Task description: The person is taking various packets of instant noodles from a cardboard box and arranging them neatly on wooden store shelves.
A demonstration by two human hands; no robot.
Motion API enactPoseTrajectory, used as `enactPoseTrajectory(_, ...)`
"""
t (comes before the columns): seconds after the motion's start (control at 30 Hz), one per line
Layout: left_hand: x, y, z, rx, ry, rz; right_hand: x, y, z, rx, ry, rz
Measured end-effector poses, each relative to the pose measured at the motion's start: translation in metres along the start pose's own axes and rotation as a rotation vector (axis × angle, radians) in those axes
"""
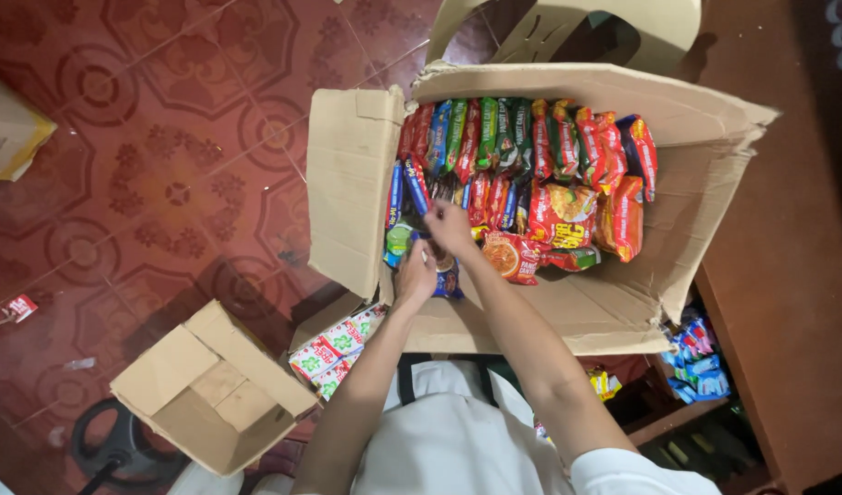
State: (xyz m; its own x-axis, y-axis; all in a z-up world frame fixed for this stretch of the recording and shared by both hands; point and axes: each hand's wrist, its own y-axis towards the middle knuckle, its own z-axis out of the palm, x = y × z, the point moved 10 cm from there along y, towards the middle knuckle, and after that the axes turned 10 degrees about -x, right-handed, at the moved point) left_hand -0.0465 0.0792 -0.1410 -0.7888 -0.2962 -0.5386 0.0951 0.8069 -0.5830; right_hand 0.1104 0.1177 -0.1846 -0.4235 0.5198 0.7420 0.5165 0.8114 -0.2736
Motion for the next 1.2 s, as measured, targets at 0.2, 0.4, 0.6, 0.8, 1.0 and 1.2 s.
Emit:
enactPoseTrajectory(0.2,0.017,0.022,0.017,-0.148,-0.196,0.13,0.068,-0.032,-0.103,-0.185,0.096,-0.117)
enactPoseTrajectory(0.4,0.004,0.031,0.023,0.063,-0.867,-0.152,0.14,-0.114,-0.117,-0.034,-0.008,-0.423)
enactPoseTrajectory(0.6,-0.007,0.027,0.025,0.113,-0.897,-0.044,0.137,-0.149,-0.127,0.026,0.07,-0.581)
enactPoseTrajectory(0.8,-0.08,-0.001,0.019,0.361,-0.946,0.07,0.088,-0.141,-0.219,-0.607,0.113,-0.178)
enactPoseTrajectory(1.0,-0.172,-0.048,0.017,0.435,-0.543,0.577,-0.04,-0.15,-0.201,-0.547,0.728,0.286)
enactPoseTrajectory(1.2,-0.215,-0.112,0.059,0.481,-0.35,0.943,-0.011,-0.218,-0.295,-0.814,0.617,0.394)
